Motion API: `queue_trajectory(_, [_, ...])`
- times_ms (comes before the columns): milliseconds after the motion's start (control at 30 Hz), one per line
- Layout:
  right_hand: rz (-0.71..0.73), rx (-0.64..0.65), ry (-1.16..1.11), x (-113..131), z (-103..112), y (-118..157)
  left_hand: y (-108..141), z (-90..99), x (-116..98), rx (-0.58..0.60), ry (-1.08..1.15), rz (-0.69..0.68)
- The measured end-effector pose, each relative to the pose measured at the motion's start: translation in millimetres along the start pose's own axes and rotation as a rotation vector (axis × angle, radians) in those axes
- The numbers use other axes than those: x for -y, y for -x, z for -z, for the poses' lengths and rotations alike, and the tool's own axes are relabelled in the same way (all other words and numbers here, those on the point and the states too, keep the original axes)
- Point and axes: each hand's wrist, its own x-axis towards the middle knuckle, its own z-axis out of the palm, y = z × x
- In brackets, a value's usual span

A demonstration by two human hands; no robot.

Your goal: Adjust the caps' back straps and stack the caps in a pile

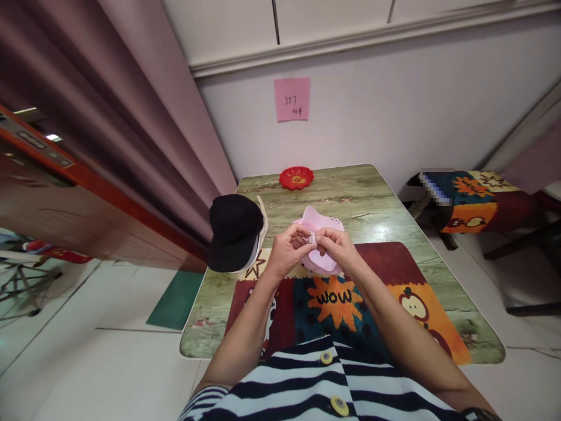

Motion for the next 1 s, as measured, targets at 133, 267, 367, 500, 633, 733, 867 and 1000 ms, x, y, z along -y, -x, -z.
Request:
queue_trajectory(133, [0.011,0.023,-0.002,0,1,1,0,0.1,0,0.001,0.000,0.002])
queue_trajectory(267, [0.009,0.031,-0.011,0,3,1,-1,-0.4,1,-0.001,0.001,0.002])
queue_trajectory(367, [0.019,0.055,0.008,1,6,2,-1,-0.2,0,0.002,0.003,0.002])
queue_trajectory(500, [0.054,0.162,0.105,5,15,2,-1,2.3,-2,0.051,0.016,0.025])
queue_trajectory(633, [0.092,0.234,0.172,11,23,2,-2,4.9,-3,0.087,0.046,0.050])
queue_trajectory(733, [0.105,0.228,0.205,12,25,1,-2,5.1,-5,0.091,0.027,0.051])
queue_trajectory(867, [0.091,0.199,0.231,9,24,-1,-2,3.4,-8,0.082,-0.028,0.027])
queue_trajectory(1000, [0.060,0.137,0.146,6,18,0,-2,2.5,-11,0.064,-0.062,-0.001])
